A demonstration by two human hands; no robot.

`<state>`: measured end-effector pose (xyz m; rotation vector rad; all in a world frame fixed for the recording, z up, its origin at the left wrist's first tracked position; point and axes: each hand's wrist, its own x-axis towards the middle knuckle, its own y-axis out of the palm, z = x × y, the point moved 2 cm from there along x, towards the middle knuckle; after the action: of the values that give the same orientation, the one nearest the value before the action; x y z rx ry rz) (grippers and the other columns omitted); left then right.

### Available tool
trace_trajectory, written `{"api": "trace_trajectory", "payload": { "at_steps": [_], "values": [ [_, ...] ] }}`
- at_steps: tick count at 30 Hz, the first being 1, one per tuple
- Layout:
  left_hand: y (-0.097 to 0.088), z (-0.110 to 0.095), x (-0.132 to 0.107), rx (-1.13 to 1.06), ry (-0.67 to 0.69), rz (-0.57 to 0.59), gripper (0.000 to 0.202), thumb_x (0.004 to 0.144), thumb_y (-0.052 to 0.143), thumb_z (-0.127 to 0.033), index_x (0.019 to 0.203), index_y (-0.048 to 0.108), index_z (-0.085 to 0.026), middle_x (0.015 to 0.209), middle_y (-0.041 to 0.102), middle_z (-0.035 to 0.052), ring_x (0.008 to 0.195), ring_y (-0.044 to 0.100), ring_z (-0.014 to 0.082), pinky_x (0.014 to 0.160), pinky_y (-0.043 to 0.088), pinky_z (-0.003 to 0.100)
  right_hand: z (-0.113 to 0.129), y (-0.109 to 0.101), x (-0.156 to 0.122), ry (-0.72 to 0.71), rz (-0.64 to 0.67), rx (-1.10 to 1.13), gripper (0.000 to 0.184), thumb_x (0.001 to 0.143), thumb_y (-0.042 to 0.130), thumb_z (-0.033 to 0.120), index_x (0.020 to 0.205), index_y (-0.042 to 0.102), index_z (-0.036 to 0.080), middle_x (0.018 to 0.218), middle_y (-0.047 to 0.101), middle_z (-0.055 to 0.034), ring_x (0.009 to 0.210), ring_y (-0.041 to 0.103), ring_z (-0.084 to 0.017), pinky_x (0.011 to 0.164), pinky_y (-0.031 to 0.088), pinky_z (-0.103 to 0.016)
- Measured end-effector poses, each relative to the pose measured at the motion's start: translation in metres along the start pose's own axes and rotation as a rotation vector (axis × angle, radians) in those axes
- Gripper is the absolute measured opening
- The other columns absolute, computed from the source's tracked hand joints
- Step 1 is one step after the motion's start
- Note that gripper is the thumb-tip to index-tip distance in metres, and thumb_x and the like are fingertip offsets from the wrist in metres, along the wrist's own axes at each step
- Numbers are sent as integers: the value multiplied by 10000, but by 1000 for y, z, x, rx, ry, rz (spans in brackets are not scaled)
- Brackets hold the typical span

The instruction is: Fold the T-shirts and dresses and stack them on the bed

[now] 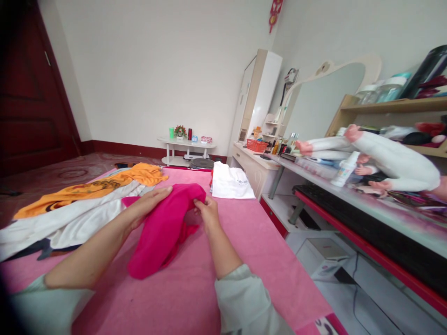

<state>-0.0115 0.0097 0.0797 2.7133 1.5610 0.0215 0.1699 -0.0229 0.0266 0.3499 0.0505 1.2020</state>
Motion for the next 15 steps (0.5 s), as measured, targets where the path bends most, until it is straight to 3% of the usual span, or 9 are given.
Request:
{"api": "trace_trajectory", "payload": {
  "at_steps": [5, 8, 10, 12, 15],
  "values": [
    [8, -4, -11, 251, -19, 270, 384, 685, 678, -537, 609, 571, -176, 444, 500, -46, 395, 449, 84, 405, 312, 184, 25, 3, -5, -231, -103, 95, 277, 617, 720, 308, 879, 687, 224, 826, 712, 18, 735, 630, -186, 722, 512, -335],
    [8, -1, -6, 245, -21, 171, 398, 667, 684, -554, 655, 589, -168, 515, 538, -35, 442, 476, 80, 421, 336, 171, 39, 6, -10, -316, -100, 8, 301, 670, 689, 324, 958, 687, 236, 936, 712, 1, 881, 632, -211, 821, 503, -363],
    [5, 2, -1, 127, -41, 43, 441, 669, 671, -587, 824, 633, -176, 703, 626, 2, 539, 548, 92, 477, 409, 181, 48, 10, -13, -347, 4, -67, 303, 692, 674, 322, 984, 694, 245, 1040, 693, -9, 1013, 602, -214, 912, 465, -365],
    [2, 5, 4, -40, -43, -33, 518, 699, 630, -618, 1001, 620, -197, 865, 655, 38, 611, 594, 108, 541, 466, 214, 53, 18, -18, -322, 189, -115, 286, 706, 668, 327, 980, 709, 254, 1105, 673, -11, 1087, 573, -208, 965, 430, -356],
    [-3, 7, 8, -173, -25, -76, 566, 707, 665, -558, 1152, 562, -222, 899, 666, 49, 609, 611, 118, 573, 492, 245, 53, 30, -27, -215, 451, -165, 295, 713, 674, 348, 989, 715, 253, 1102, 676, -14, 1059, 594, -211, 960, 433, -367]
  ]
}}
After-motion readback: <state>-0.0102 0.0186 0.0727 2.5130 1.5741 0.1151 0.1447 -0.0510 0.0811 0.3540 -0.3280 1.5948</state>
